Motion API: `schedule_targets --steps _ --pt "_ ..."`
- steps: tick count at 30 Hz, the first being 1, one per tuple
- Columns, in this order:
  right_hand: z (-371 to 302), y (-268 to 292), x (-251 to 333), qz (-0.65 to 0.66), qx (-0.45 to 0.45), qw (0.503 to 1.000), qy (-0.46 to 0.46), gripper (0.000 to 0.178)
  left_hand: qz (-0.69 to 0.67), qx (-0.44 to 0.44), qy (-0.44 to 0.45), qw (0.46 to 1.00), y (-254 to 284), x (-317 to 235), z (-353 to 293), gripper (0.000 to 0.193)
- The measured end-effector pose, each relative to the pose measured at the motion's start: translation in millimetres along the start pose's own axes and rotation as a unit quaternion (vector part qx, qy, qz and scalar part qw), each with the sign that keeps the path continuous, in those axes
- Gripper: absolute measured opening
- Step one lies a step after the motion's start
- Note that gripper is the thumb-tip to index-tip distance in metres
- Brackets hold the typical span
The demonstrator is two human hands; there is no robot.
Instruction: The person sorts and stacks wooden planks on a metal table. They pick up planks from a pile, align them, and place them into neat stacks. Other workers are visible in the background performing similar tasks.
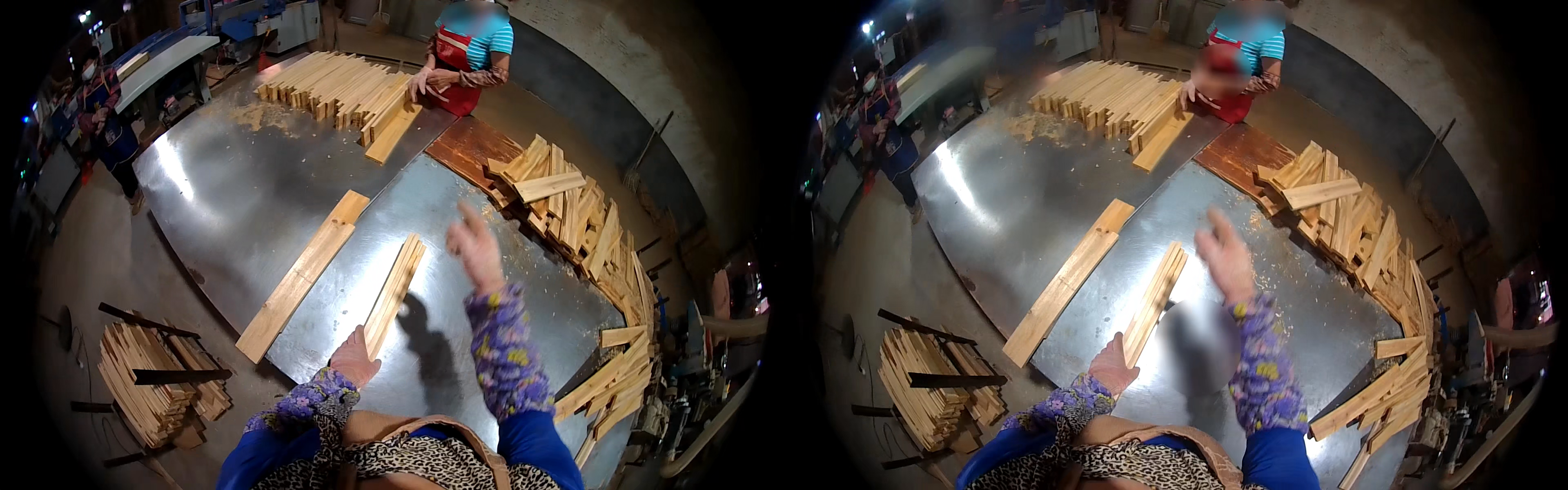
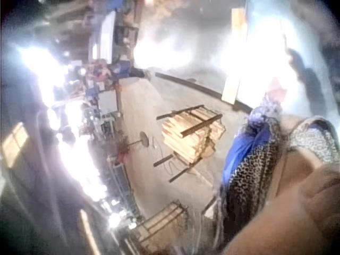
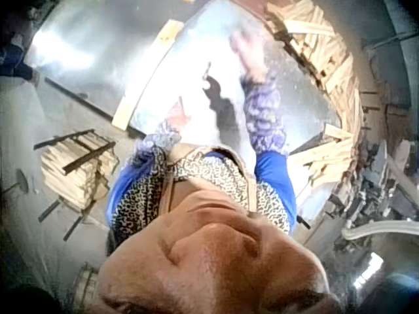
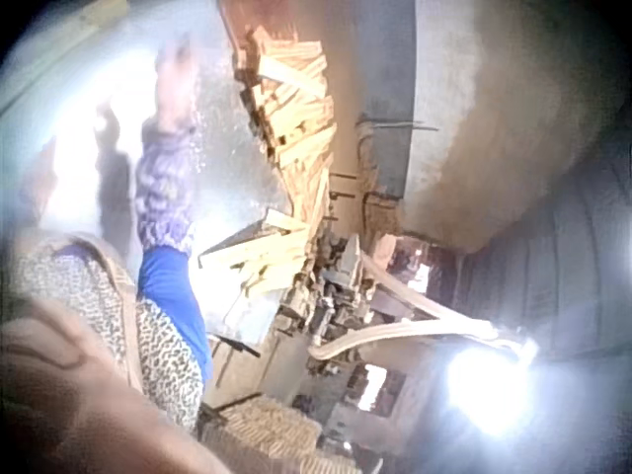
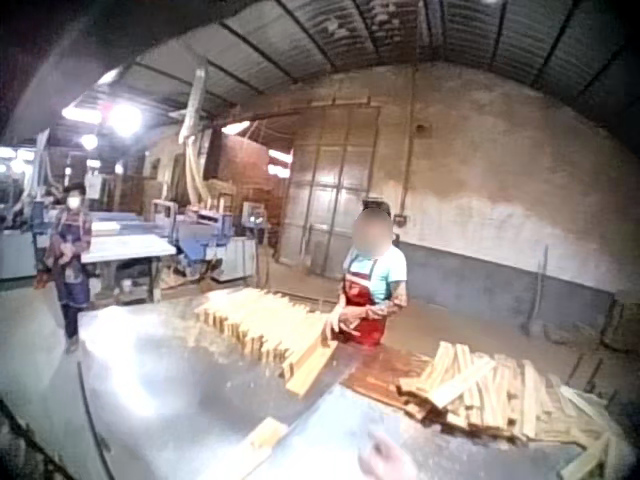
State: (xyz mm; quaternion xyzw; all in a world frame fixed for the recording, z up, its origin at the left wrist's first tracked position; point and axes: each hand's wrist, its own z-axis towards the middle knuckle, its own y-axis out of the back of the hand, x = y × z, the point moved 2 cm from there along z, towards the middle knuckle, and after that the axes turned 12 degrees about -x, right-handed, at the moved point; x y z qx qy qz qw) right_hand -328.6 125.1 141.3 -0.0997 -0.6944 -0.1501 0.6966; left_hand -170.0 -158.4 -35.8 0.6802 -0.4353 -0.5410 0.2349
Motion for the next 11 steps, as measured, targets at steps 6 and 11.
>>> schedule_targets --steps 6,11 --pt "-196.8 67.3 -218.2 -0.432 -0.004 0.902 0.013 0.068 0.002 0.023 0.001 1.000 4.6 -3.0 5.7 0.113" --pt "-293.8 104.9 -244.2 -0.605 0.095 0.791 -0.010 0.084 0.037 0.035 0.004 0.999 0.3 -7.7 13.1 0.113"
